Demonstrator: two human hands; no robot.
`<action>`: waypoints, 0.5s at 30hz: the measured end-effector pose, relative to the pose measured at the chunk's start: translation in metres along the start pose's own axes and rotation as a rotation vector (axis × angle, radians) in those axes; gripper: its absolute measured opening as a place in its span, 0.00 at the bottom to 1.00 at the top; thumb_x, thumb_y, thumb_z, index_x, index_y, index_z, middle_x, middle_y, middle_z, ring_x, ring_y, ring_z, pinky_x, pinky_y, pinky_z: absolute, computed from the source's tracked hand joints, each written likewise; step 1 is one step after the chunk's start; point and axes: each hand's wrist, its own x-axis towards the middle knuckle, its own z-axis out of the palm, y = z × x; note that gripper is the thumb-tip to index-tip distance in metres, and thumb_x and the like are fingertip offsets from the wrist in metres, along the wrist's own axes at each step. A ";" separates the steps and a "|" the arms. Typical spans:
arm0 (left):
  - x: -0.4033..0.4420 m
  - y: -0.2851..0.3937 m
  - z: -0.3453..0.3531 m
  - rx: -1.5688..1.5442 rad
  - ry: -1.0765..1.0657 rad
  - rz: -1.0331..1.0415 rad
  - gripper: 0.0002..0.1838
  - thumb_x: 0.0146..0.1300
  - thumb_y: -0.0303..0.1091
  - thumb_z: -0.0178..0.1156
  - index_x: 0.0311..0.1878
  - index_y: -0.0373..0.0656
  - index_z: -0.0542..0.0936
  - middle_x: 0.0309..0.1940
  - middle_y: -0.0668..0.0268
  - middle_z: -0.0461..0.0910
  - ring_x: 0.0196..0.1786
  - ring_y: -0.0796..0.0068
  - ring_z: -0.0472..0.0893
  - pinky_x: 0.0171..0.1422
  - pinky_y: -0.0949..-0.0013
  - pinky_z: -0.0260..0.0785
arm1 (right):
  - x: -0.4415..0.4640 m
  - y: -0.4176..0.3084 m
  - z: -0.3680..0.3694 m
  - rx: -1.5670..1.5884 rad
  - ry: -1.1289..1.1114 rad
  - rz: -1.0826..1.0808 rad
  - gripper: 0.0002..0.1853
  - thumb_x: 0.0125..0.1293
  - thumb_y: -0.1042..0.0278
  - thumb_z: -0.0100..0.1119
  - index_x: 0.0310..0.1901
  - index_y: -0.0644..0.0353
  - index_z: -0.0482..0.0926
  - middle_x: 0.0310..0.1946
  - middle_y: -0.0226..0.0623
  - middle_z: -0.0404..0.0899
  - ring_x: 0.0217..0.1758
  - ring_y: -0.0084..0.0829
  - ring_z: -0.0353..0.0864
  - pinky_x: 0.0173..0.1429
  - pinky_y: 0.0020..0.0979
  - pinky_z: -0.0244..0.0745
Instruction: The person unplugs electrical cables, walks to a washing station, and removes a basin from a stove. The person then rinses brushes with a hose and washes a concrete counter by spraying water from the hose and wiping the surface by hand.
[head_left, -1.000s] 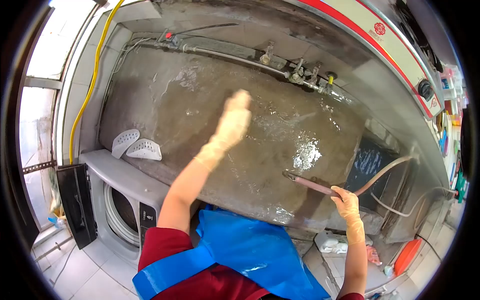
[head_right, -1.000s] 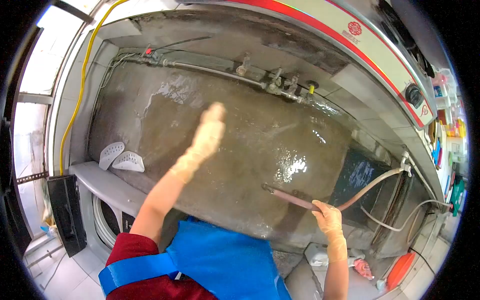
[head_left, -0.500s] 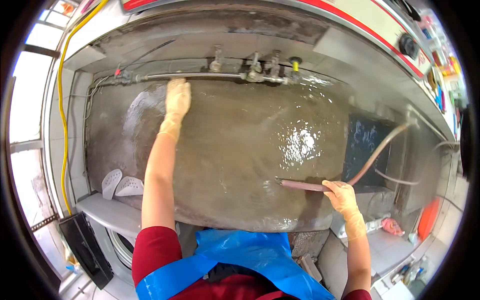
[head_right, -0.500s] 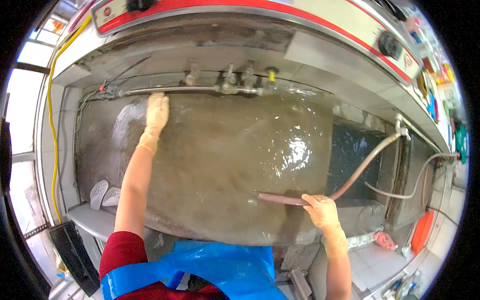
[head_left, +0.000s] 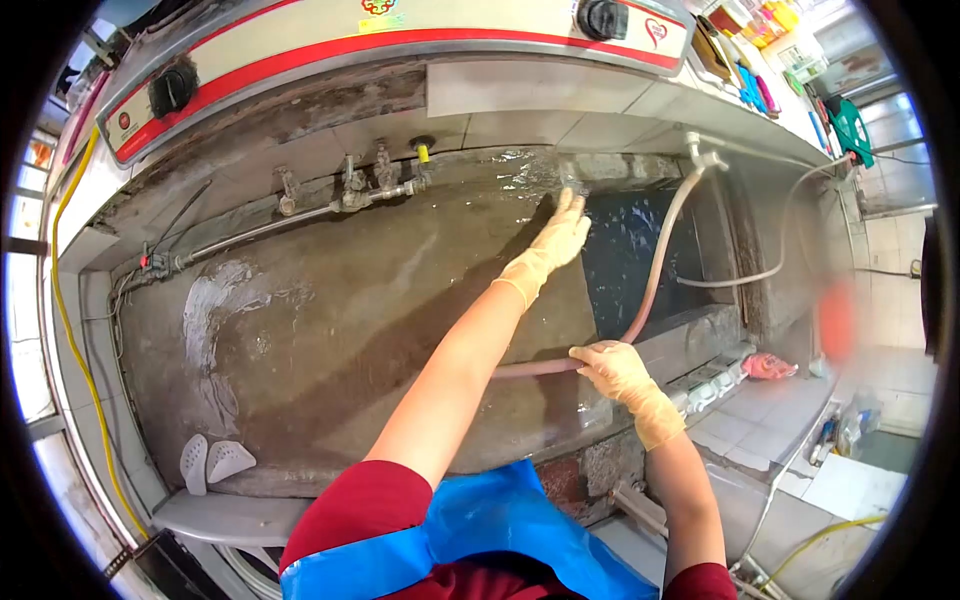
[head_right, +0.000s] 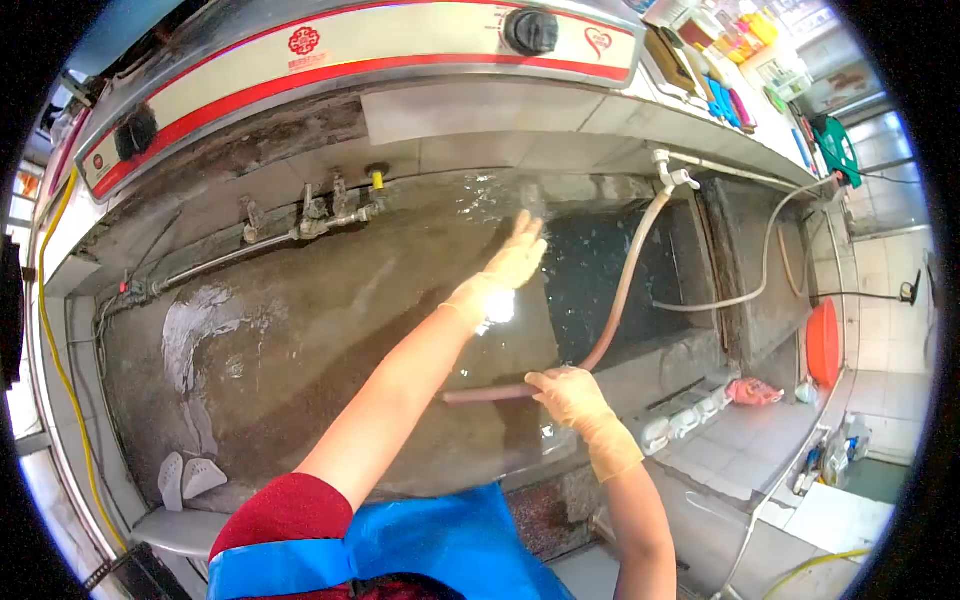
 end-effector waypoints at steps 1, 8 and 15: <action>-0.012 0.008 -0.021 0.275 0.058 0.168 0.29 0.72 0.41 0.49 0.71 0.33 0.65 0.75 0.45 0.57 0.77 0.45 0.57 0.80 0.45 0.46 | -0.002 -0.002 0.000 0.003 0.008 -0.002 0.19 0.57 0.63 0.67 0.51 0.52 0.80 0.42 0.38 0.85 0.48 0.41 0.84 0.55 0.38 0.78; -0.155 -0.086 -0.246 -0.194 -0.001 -0.218 0.16 0.64 0.33 0.62 0.54 0.41 0.78 0.63 0.53 0.71 0.71 0.48 0.65 0.73 0.46 0.54 | 0.019 -0.023 -0.017 0.023 0.079 -0.074 0.19 0.57 0.66 0.67 0.53 0.50 0.81 0.44 0.38 0.85 0.49 0.41 0.84 0.56 0.39 0.78; -0.341 -0.273 -0.373 0.550 -0.232 -1.278 0.41 0.72 0.63 0.40 0.78 0.44 0.54 0.80 0.50 0.46 0.81 0.48 0.43 0.81 0.43 0.32 | 0.095 -0.046 -0.054 0.385 0.172 -0.161 0.21 0.55 0.76 0.69 0.52 0.53 0.83 0.46 0.42 0.86 0.49 0.39 0.86 0.54 0.32 0.80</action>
